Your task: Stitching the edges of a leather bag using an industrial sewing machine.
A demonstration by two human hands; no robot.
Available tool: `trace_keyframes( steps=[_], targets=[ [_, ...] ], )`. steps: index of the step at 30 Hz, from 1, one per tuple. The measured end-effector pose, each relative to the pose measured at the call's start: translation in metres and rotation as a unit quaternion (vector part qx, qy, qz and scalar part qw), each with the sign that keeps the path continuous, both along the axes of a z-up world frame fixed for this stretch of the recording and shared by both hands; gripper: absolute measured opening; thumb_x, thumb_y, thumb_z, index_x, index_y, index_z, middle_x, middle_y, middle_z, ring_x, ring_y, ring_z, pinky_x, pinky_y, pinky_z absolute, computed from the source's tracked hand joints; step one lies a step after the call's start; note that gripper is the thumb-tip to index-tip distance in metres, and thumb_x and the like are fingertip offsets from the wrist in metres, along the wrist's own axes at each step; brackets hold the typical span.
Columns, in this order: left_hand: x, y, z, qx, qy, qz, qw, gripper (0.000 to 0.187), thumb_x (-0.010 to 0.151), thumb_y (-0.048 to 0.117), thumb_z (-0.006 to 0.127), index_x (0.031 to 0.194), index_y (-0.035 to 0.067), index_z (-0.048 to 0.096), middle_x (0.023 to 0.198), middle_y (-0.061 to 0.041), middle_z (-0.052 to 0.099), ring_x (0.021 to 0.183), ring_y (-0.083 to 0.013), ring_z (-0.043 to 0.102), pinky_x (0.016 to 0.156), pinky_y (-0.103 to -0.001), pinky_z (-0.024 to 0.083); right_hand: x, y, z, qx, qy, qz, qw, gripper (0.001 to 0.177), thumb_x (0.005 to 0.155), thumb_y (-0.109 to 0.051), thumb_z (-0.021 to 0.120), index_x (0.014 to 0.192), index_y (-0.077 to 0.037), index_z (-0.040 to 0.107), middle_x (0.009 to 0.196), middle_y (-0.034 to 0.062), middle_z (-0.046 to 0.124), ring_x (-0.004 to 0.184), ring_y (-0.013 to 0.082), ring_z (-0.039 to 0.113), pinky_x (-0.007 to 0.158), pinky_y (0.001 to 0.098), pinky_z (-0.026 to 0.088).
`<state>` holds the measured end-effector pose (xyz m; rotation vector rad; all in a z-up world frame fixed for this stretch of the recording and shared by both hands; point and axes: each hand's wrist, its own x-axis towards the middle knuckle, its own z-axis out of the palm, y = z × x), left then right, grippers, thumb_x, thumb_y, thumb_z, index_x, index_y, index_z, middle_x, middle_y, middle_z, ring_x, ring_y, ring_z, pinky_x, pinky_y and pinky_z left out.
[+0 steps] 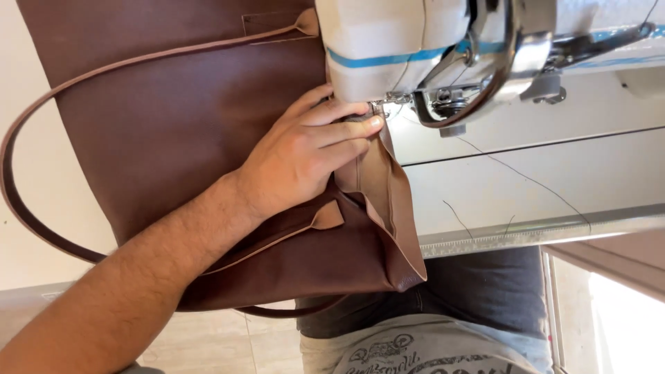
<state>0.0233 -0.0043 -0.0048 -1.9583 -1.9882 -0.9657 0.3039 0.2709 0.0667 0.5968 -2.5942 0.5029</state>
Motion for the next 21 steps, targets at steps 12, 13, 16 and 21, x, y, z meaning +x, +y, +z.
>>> trace_keyframes(
  steps=[12,13,16,21],
  targets=[
    [0.002,0.003,0.003,0.031,0.005,-0.023,0.999,0.013,0.105,0.000,0.065,0.095,-0.006,0.072,0.111,-0.014,0.076,0.107,-0.0363,0.066,0.095,-0.052,0.053,-0.180,-0.040,-0.094,-0.091,-0.166,-0.158,0.969,0.041,0.099,-0.034,0.088,0.080,-0.006,0.065,0.074,0.0061,0.067,0.070,0.0227,0.065,0.062,0.0402,0.046],
    [0.001,0.002,0.003,0.024,0.004,-0.021,1.000,0.012,0.105,0.001,0.066,0.096,-0.005,0.072,0.113,-0.013,0.076,0.111,-0.0365,0.066,0.099,-0.052,0.052,-0.183,-0.043,-0.089,-0.111,-0.139,-0.128,0.976,0.024,0.100,-0.022,0.081,0.090,-0.004,0.069,0.085,0.0085,0.072,0.081,0.0251,0.069,0.072,0.0402,0.049],
    [0.002,0.001,0.002,0.020,0.000,-0.014,1.000,0.012,0.104,0.000,0.067,0.095,-0.004,0.072,0.114,-0.012,0.077,0.113,-0.0364,0.066,0.101,-0.053,0.051,-0.180,-0.058,-0.081,-0.177,-0.108,-0.080,0.975,0.006,0.100,-0.006,0.076,0.097,-0.001,0.075,0.089,0.0084,0.075,0.083,0.0229,0.069,0.074,0.0372,0.050],
    [0.001,0.000,0.002,0.009,-0.008,-0.015,1.000,0.014,0.106,0.002,0.062,0.097,-0.005,0.071,0.117,-0.011,0.076,0.113,-0.0352,0.066,0.103,-0.052,0.049,-0.165,-0.034,-0.078,-0.092,-0.046,0.079,0.992,0.030,0.105,0.006,0.064,0.078,-0.002,0.057,0.067,0.0065,0.042,0.063,0.0226,0.038,0.064,0.0352,0.036]
  ],
)
